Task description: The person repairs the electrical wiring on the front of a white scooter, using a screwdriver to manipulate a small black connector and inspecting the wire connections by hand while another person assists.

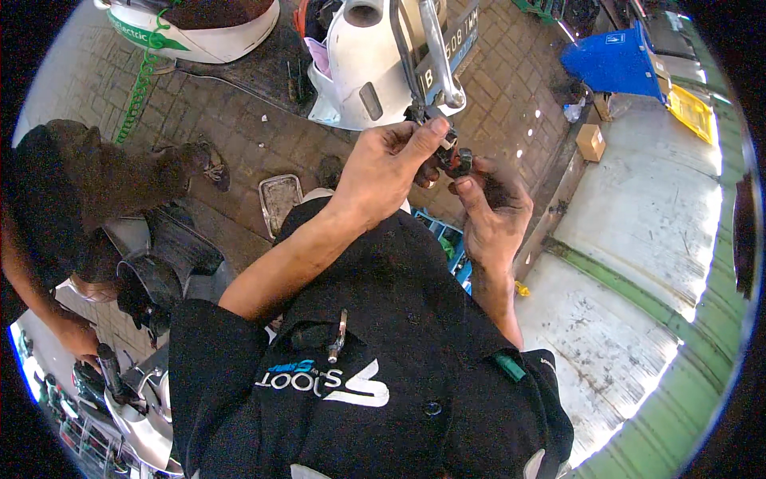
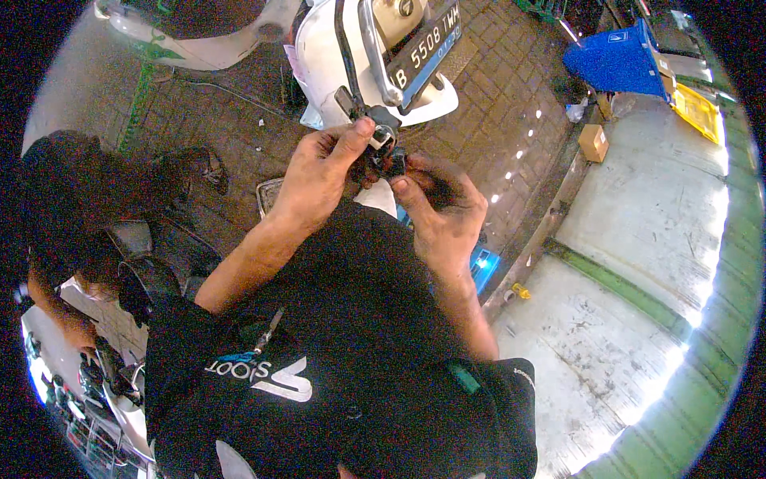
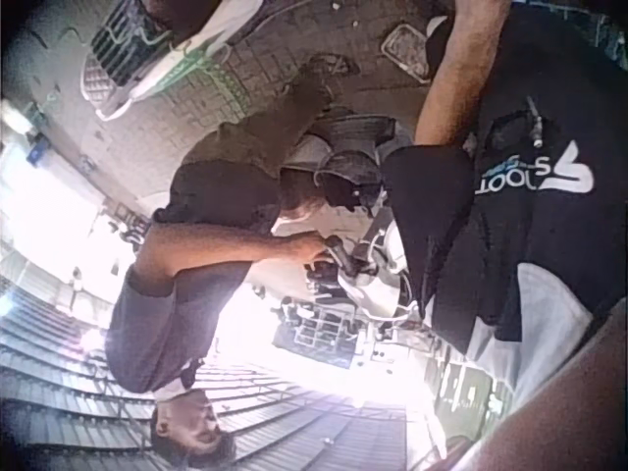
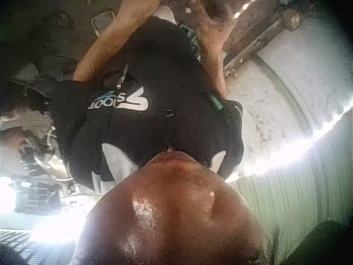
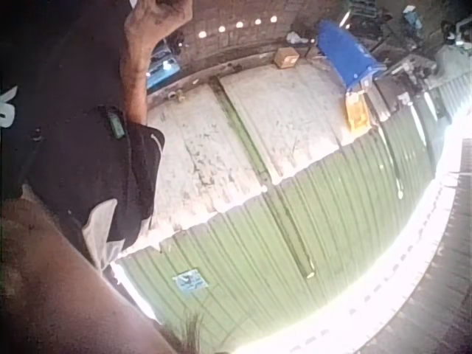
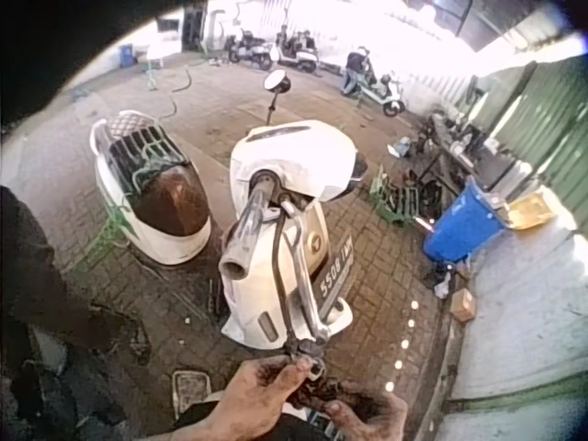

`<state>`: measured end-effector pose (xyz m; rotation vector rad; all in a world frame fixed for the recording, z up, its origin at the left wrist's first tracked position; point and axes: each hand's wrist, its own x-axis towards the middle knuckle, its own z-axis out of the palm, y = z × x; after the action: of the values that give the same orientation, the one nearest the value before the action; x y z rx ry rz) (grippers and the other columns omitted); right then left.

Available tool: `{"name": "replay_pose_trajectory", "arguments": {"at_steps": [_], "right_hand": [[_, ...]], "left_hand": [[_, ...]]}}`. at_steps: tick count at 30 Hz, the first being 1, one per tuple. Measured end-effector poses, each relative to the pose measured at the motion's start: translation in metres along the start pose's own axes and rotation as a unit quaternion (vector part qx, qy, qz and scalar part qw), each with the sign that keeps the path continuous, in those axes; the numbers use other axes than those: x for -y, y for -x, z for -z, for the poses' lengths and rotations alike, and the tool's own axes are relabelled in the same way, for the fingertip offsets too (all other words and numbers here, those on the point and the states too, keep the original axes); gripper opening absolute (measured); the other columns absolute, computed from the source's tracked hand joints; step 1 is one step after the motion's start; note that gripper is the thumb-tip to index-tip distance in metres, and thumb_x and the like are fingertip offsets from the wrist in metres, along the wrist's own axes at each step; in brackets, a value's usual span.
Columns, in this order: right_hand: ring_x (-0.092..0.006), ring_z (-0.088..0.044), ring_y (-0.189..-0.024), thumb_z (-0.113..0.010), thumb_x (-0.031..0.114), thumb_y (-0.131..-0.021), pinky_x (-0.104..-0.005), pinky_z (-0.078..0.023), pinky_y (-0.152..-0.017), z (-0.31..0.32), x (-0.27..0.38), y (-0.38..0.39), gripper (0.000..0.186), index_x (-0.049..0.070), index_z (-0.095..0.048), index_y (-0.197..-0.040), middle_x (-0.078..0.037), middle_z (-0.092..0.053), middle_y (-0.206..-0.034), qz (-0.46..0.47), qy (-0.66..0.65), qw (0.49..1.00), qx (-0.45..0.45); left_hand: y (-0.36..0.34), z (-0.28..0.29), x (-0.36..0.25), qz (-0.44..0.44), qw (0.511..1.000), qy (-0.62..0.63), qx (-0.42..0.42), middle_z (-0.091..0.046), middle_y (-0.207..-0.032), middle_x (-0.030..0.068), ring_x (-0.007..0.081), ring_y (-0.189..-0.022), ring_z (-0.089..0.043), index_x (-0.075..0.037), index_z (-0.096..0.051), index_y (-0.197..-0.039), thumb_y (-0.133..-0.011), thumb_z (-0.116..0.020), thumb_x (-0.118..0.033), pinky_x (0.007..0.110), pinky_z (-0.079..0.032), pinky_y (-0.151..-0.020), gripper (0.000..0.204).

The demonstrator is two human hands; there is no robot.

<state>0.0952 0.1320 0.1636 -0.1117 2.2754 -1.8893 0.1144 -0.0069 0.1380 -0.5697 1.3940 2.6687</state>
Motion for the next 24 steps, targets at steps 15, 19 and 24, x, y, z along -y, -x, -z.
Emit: {"name": "replay_pose_trajectory", "arguments": {"at_steps": [15, 19, 24], "right_hand": [[-0.0124, -0.057, -0.076, -0.068, -0.001, -0.069, -0.0236, -0.048, -0.067, -0.002, 0.004, 0.002, 0.019, -0.003, -0.058, -0.085, -0.01, -0.061, -0.087, 0.054, 0.083, 0.995, 0.007], [-0.0124, -0.057, -0.077, -0.069, -0.002, -0.068, -0.0235, -0.048, -0.068, 0.0, -0.004, 0.002, 0.018, -0.003, -0.058, -0.083, -0.011, -0.061, -0.087, 0.1, 0.102, 0.99, 0.008], [-0.0158, -0.06, -0.076, -0.072, 0.0, -0.064, -0.0243, -0.048, -0.066, 0.005, -0.009, -0.001, 0.018, -0.001, -0.061, -0.078, -0.012, -0.061, -0.086, 0.165, 0.132, 0.977, 0.001]], "left_hand": [[-0.003, 0.005, 0.01, -0.007, 1.0, -0.019, 0.005, -0.058, -0.068, 0.003, 0.0078, -0.058, -0.051, 0.001, -0.06, -0.079, -0.084, -0.053, -0.038, 0.022, -0.041, -0.054, 0.04], [-0.002, 0.005, 0.011, 0.008, 1.0, -0.02, 0.011, -0.06, -0.071, 0.0033, 0.0085, -0.059, -0.052, 0.0, -0.061, -0.085, -0.086, -0.05, -0.036, 0.022, -0.041, -0.054, 0.038], [-0.006, 0.002, 0.017, -0.011, 1.0, -0.015, 0.009, -0.057, -0.067, 0.0025, 0.0074, -0.061, -0.051, 0.002, -0.06, -0.077, -0.081, -0.057, -0.041, 0.022, -0.042, -0.056, 0.043]]}}
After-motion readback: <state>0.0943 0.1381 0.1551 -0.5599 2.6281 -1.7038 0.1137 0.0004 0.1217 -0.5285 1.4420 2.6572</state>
